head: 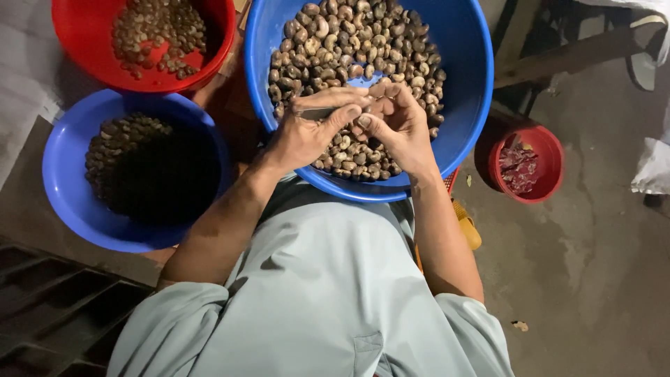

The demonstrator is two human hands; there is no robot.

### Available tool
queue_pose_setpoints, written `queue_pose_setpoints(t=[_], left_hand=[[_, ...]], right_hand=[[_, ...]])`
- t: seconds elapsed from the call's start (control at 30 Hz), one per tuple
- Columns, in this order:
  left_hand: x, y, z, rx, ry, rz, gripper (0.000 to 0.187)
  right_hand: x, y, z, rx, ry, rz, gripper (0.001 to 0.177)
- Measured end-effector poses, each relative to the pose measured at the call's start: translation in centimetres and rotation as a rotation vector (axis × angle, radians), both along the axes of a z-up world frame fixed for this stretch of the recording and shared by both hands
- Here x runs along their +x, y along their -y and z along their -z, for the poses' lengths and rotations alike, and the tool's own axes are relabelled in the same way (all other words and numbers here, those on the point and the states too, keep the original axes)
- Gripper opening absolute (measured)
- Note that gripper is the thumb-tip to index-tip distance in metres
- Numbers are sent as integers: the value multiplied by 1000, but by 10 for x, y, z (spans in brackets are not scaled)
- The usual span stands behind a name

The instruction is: Manually peeling the skins off cashew nuts using a small specialized tool in a processing facility.

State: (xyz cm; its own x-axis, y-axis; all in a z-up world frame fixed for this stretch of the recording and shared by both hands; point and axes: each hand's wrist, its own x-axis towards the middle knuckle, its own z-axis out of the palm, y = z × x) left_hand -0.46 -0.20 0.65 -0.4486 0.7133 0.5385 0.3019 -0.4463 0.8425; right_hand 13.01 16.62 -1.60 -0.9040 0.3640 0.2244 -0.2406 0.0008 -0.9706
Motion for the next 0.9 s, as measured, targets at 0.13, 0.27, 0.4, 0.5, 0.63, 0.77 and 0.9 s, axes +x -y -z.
queue_pose_setpoints(t=[0.13, 0.27, 0.4, 0.5, 0.63, 0.77, 0.9], left_hand=[[-1, 1, 10, -43, 34, -67, 20], [1, 0, 3, -45, 86, -84, 23], [1, -1, 8, -73, 139, -67, 22], [1, 1, 4, -114, 157, -17, 21], [2, 1, 5, -115, 157, -25, 25], [3, 0, 2, -76, 175, -11, 24], [2, 1, -2, -120, 134, -54, 35]], right_hand=[[0, 4, -5, 99, -29, 59, 34], [36, -14, -7, 227, 7, 240, 27], [102, -11, -20, 185, 38, 558, 18], [160, -12, -7, 90, 121, 729, 16], [220, -6, 29, 303, 569, 860, 15], [294, -10, 121, 318, 751, 834, 18], [339, -5, 175, 524, 1186, 749, 25]])
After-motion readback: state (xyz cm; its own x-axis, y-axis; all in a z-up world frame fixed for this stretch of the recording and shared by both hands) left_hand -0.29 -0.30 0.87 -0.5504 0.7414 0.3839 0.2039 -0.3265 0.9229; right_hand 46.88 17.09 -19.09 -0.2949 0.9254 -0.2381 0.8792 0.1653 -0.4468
